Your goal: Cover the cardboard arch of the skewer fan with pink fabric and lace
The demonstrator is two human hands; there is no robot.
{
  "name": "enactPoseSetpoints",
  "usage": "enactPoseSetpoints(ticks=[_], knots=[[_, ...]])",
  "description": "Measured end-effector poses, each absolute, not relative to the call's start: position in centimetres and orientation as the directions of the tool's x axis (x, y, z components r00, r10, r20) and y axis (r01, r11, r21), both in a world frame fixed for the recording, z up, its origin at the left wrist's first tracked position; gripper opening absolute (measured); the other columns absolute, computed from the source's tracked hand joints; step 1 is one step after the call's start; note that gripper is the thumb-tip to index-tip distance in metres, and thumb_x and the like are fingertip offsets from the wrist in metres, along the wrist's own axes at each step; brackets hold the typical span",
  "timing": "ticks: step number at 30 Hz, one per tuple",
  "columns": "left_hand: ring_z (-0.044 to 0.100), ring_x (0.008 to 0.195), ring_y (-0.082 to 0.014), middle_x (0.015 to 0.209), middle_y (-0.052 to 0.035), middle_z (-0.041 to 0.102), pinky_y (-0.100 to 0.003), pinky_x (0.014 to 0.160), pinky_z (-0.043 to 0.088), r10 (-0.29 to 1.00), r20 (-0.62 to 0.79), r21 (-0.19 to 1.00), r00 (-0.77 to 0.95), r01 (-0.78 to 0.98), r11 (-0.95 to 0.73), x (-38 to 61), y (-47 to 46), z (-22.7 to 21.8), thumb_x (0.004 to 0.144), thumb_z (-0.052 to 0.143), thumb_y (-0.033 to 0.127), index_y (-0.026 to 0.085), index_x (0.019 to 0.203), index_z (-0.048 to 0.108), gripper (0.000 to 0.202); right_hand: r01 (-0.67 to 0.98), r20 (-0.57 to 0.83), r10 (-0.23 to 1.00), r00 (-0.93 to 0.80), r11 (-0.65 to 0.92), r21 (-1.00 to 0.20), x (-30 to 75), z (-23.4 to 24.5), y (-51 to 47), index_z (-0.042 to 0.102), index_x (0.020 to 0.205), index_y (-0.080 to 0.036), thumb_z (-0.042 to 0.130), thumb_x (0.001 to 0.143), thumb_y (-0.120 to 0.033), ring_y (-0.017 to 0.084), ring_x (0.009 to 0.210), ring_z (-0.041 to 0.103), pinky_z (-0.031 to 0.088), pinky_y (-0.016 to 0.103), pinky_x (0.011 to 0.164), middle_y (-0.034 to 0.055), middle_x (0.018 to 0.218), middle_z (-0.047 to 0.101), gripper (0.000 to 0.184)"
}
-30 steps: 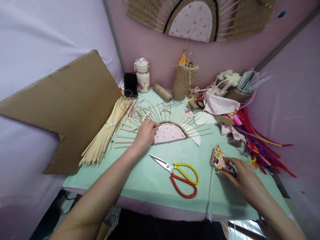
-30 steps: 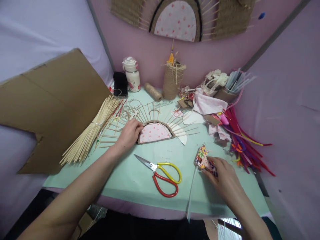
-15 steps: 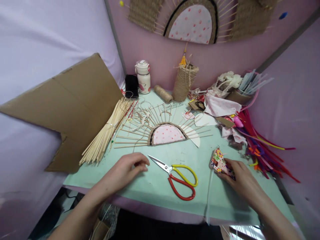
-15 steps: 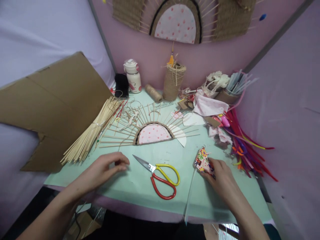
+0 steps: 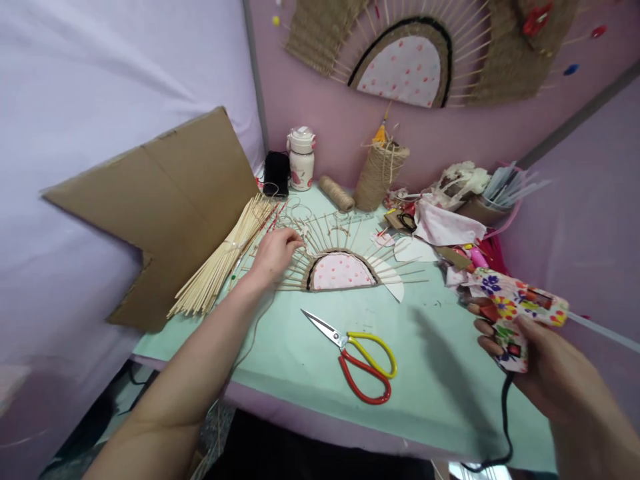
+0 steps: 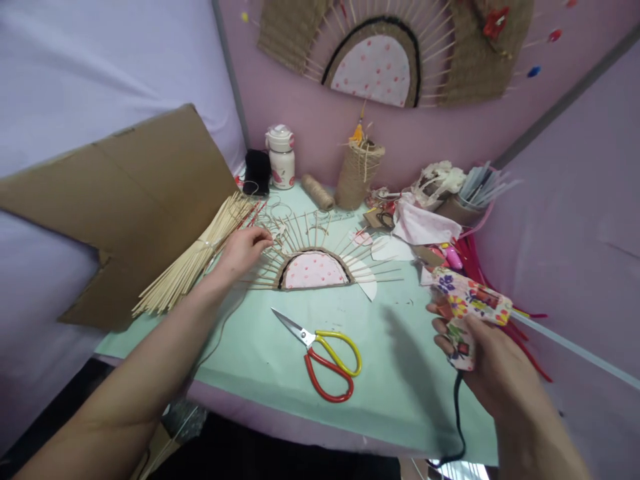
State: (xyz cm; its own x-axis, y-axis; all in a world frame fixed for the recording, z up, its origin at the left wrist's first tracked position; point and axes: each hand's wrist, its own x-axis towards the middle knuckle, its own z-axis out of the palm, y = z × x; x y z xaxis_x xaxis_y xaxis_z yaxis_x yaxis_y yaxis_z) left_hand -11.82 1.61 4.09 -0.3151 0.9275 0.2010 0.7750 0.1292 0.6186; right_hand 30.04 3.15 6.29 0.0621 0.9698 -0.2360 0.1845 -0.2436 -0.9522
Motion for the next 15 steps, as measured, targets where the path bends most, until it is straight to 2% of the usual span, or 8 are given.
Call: enactPoseSetpoints(ticks=[3, 6, 9, 11, 13, 15], knots=[[0.062, 0.086, -0.0201, 0.09, -0.006, 0.072, -0.03, 0.081, 0.045, 0.916, 0.196, 0.563, -0.349, 0.805, 0.187, -13.0, 2.6, 3.6, 0.085, 0.048, 0.02, 0.019, 0.085, 0.07, 0.022, 0.148, -0.284, 0.957, -0.06, -0.273, -0.951, 26.8, 7.4, 3.5, 0.066, 0.08, -0.021, 0.078, 0.062, -0.052, 0.013, 0.06, 0.053, 0.042, 0.023, 0.043, 0.0062, 0.082, 0.065, 0.038], [0.062, 0.094, -0.023, 0.098, -0.0103, 0.07, -0.033, 0.085, 0.045, 0.897, 0.199, 0.508, -0.396, 0.824, 0.251, -14.2, 3.1, 3.2, 0.087, 0.047, 0.023, 0.016, 0.093, 0.069, 0.024, 0.246, -0.301, 0.929, -0.216, -0.247, -0.937, 24.0, 6.8, 3.8, 0.066, 0.077, -0.018, 0.071, 0.069, -0.061, 0.014, 0.059, 0.05, 0.041, 0.025, 0.047, 0.0076, 0.076, 0.063, 0.044], [0.06, 0.098, -0.0271, 0.096, -0.0126, 0.067, -0.037, 0.088, 0.046, 0.933, 0.151, 0.401, -0.327, 0.883, 0.244, -14.6, 3.2, 2.7, 0.082, 0.06, 0.036, 0.015, 0.085, 0.068, 0.023, 0.383, -0.341, 0.88, -0.331, -0.204, -0.901, 21.7, 5.4, 4.1, 0.067, 0.082, -0.015, 0.063, 0.075, -0.067, 0.013, 0.057, 0.049, 0.04, 0.025, 0.049, 0.0055, 0.069, 0.06, 0.053], [0.059, 0.098, -0.027, 0.091, -0.0109, 0.066, -0.037, 0.09, 0.045, 0.955, 0.097, 0.356, -0.279, 0.906, 0.228, -14.5, 3.3, 2.2, 0.077, 0.066, 0.036, 0.017, 0.079, 0.067, 0.02, 0.417, -0.372, 0.838, -0.399, -0.195, -0.888, 20.4, 4.6, 4.1, 0.067, 0.086, -0.014, 0.06, 0.076, -0.07, 0.012, 0.056, 0.048, 0.037, 0.024, 0.049, 0.0038, 0.067, 0.058, 0.057], [0.058, 0.097, -0.025, 0.089, -0.0094, 0.064, -0.036, 0.092, 0.045, 0.956, 0.091, 0.373, -0.279, 0.9, 0.227, -14.4, 3.6, 1.9, 0.079, 0.063, 0.028, 0.017, 0.076, 0.065, 0.012, 0.413, -0.387, 0.805, -0.449, -0.197, -0.889, 19.4, 4.2, 4.0, 0.066, 0.084, -0.013, 0.059, 0.076, -0.071, 0.011, 0.056, 0.047, 0.035, 0.024, 0.049, 0.003, 0.066, 0.057, 0.059], [0.058, 0.098, -0.0237, 0.091, -0.0093, 0.064, -0.037, 0.094, 0.044, 0.929, 0.175, 0.44, -0.326, 0.87, 0.222, -14.4, 4.0, 2.2, 0.083, 0.056, 0.024, 0.017, 0.078, 0.063, 0.011, 0.408, -0.391, 0.791, -0.47, -0.198, -0.891, 18.9, 4.0, 4.0, 0.065, 0.08, -0.013, 0.057, 0.077, -0.072, 0.011, 0.056, 0.046, 0.034, 0.024, 0.049, 0.0028, 0.066, 0.056, 0.06]])
